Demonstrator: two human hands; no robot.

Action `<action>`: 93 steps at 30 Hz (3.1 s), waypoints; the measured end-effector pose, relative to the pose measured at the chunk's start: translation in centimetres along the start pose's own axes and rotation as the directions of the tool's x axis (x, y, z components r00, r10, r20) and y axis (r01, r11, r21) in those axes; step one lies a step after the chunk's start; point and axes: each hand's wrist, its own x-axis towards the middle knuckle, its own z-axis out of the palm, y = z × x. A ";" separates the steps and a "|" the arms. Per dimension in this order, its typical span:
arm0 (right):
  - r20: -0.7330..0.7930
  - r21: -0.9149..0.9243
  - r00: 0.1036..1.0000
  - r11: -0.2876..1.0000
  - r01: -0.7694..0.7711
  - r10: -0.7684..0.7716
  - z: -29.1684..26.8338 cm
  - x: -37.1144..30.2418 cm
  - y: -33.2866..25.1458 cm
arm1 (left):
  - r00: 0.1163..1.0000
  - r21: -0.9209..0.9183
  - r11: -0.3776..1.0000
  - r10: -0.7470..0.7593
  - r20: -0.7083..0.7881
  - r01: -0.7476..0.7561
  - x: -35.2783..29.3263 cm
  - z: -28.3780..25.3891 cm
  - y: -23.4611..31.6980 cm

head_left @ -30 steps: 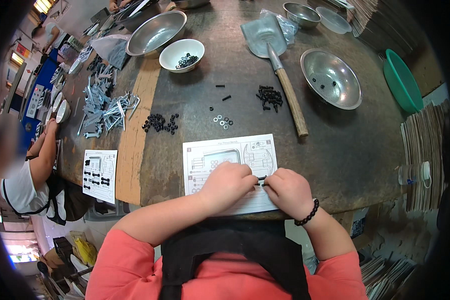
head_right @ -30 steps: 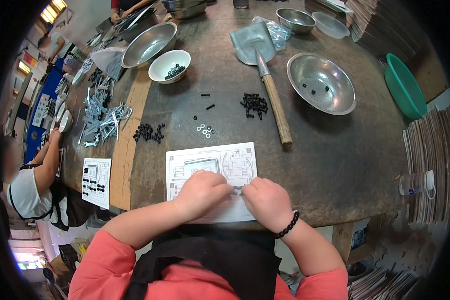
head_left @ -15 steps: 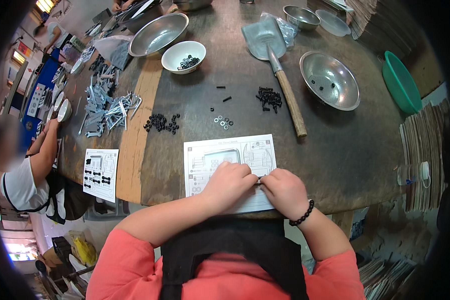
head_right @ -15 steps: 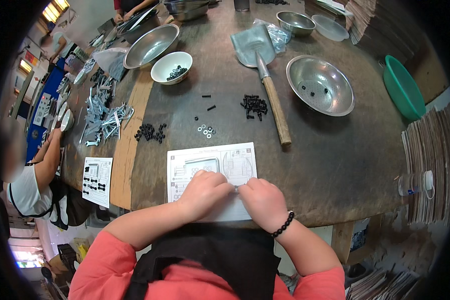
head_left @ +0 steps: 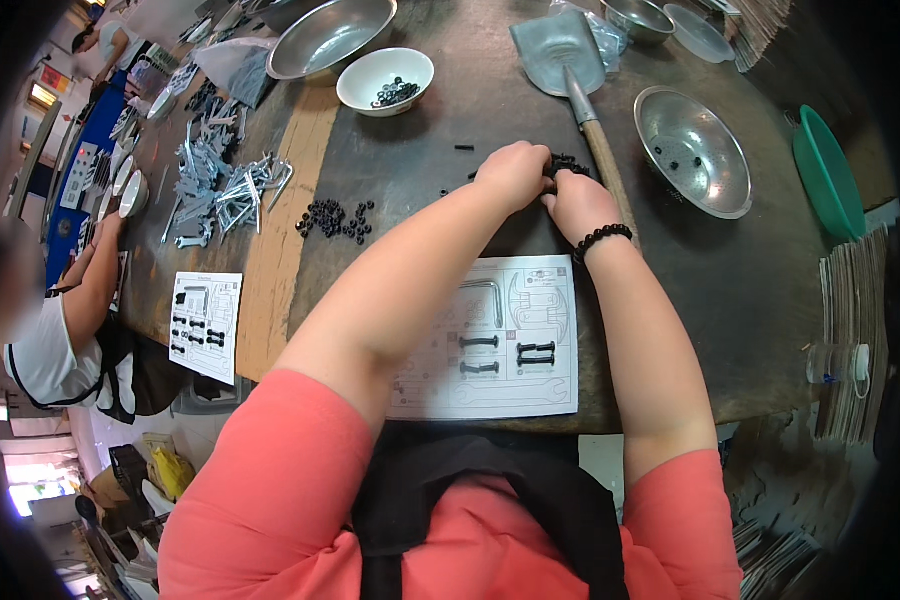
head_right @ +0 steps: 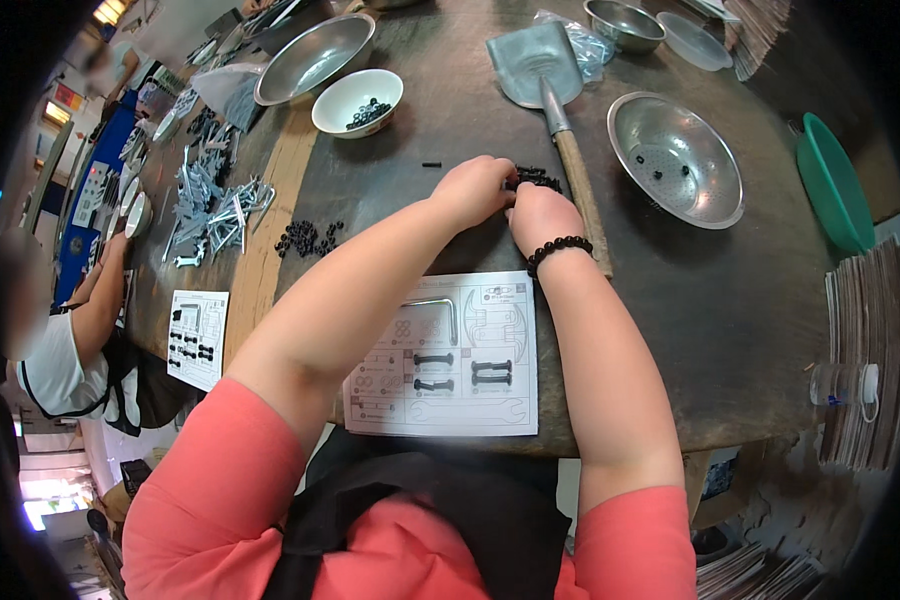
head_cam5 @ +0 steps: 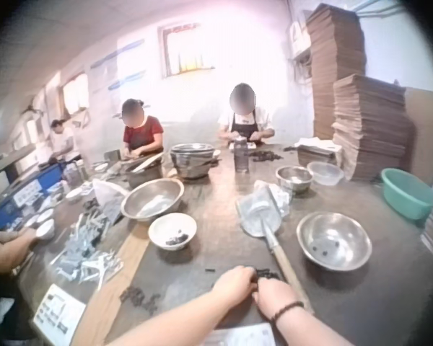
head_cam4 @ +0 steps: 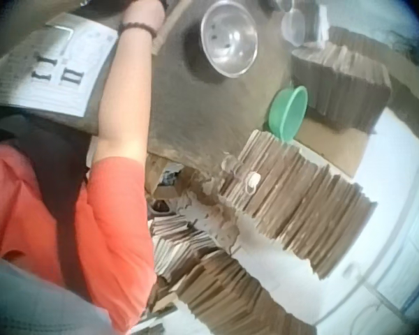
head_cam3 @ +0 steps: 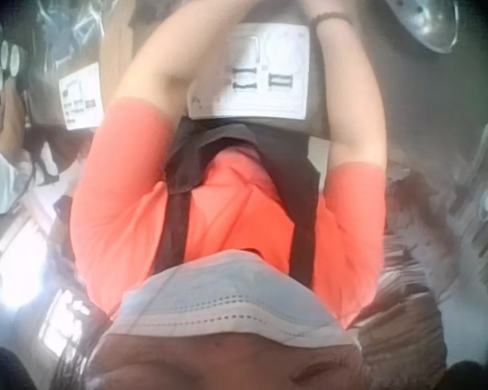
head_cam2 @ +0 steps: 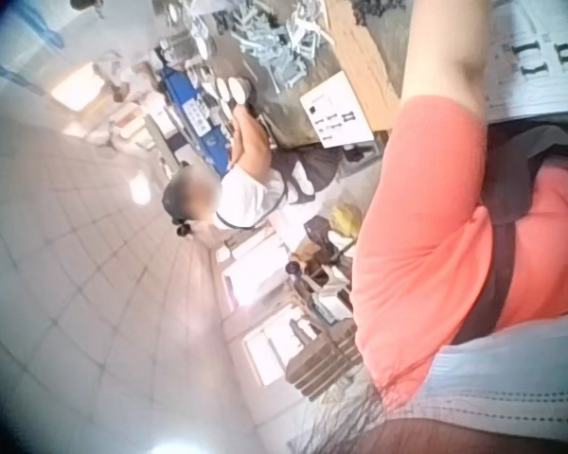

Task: The person assembles small black hardware components by hand, picking up bolts, nuts, and washers and placing them onto a printed instruction sheet. They occasionally use a small metal scoop to move parts between bowls and the table, and they handle the instruction sheet to reposition it.

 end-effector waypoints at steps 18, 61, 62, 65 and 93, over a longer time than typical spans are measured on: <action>-0.169 0.171 0.966 0.960 0.222 -0.193 -0.5 -2.0 1.8 | 0.975 -0.100 0.987 0.108 -0.197 -0.129 -6.3 -4.0 -0.6; -0.199 0.023 0.951 0.969 0.244 -0.235 -1.5 -4.2 -0.1 | 0.988 -0.139 0.985 0.082 -0.129 -0.100 -18.3 -9.2 -0.9; -0.165 -0.062 0.969 0.982 0.177 -0.185 -1.0 -2.7 1.2 | 0.983 -0.142 0.979 0.127 -0.134 -0.145 -16.0 -8.6 -0.6; -0.090 -0.237 0.991 0.968 0.078 -0.102 0.5 -0.6 2.2 | 0.964 -0.154 0.954 0.245 -0.103 -0.259 -8.8 -4.9 -0.4; 0.120 0.336 0.809 0.790 0.513 -0.576 -0.7 -14.5 -6.1 | 0.998 -0.072 0.996 0.053 0.018 -0.052 -25.9 -9.0 -1.4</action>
